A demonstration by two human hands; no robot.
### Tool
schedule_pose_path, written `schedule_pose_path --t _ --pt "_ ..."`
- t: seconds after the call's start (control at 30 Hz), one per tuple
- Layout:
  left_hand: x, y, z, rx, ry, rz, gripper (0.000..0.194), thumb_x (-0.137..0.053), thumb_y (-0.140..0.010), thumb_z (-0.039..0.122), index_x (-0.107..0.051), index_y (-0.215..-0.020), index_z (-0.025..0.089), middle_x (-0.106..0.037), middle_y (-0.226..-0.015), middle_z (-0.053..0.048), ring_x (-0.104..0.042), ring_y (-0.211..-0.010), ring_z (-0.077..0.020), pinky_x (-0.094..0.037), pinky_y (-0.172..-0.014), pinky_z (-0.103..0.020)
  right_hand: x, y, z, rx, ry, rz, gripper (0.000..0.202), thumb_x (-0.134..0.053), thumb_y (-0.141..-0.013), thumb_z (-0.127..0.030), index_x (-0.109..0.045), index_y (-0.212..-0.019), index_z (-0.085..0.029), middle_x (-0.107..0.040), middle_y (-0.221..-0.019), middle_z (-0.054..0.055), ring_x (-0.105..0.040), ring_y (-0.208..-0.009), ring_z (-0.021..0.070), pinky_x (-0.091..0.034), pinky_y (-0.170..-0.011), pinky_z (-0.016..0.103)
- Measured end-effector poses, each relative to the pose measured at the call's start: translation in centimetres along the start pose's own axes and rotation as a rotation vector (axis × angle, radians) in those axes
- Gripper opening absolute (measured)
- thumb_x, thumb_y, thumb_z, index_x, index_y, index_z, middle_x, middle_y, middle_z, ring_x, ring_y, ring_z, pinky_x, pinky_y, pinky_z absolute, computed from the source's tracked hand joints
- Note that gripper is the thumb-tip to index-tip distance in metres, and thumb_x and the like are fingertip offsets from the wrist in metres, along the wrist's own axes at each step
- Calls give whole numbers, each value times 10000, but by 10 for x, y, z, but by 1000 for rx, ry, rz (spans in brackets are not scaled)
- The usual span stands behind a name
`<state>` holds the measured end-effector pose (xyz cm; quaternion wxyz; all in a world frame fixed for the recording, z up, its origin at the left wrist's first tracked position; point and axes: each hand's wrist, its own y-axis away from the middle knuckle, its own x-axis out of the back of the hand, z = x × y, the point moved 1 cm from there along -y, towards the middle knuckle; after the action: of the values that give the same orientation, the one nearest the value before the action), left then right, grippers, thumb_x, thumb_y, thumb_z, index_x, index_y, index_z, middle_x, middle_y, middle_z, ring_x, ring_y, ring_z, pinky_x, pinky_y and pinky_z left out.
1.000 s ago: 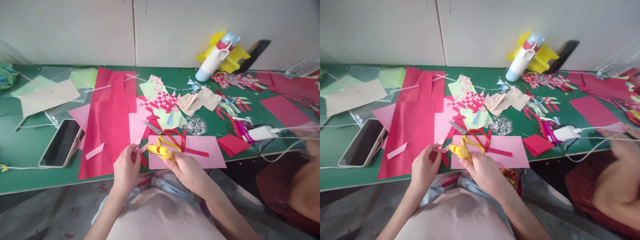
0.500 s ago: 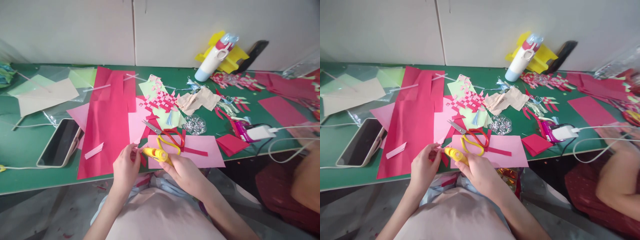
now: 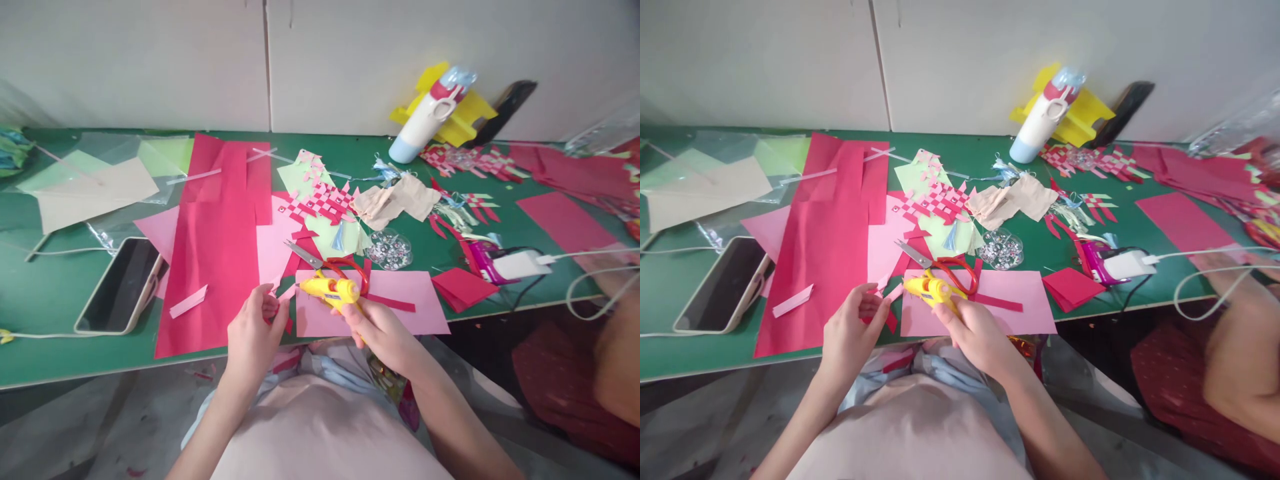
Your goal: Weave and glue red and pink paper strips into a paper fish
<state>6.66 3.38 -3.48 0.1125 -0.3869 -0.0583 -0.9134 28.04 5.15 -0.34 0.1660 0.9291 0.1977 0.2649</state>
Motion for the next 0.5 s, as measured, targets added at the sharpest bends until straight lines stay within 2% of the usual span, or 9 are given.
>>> schedule_pose_path --t 0.1,0.17,0.23,0.37,0.5 --pt "0 2 -1 -64 -39 27 284 -570 -875 384 -572 -1094 203 -708 -880 -3 -687 -766 -156 -493 -604 -241 5 0 7 8 -190 42 542 -359 -924 -662 -583 -914 -168 -483 -550 -29 -484 -510 128 -363 -511 257" --pt "-2 3 -2 -151 -118 39 185 -527 -901 300 -620 -1030 205 -703 -919 -19 -682 -785 -162 -483 -586 -241 9 0 9 31 -249 77 529 -380 -925 -650 -581 -912 -161 -475 -572 -29 -464 -511 115 -358 -509 252" --pt "-5 5 -4 -258 -211 54 193 -497 -902 209 -658 -1010 207 -688 -953 -33 -670 -795 -169 -484 -587 -248 12 1 10 55 -280 93 508 -402 -929 -632 -583 -922 -157 -477 -592 -27 -463 -519 110 -366 -524 252" --pt "-13 10 -6 -440 -374 53 276 -485 -882 133 -651 -1101 163 -641 -1001 -82 -634 -852 -207 -525 -721 -313 15 4 11 76 -307 86 505 -412 -932 -619 -592 -958 -148 -480 -596 -25 -464 -525 110 -371 -540 257" --pt "-17 12 -4 -515 -498 0 263 -495 -871 118 -645 -1086 112 -608 -1015 -132 -589 -942 -262 -531 -790 -373 16 5 15 83 -308 86 509 -415 -931 -620 -591 -961 -143 -490 -601 -20 -466 -527 112 -366 -538 259"
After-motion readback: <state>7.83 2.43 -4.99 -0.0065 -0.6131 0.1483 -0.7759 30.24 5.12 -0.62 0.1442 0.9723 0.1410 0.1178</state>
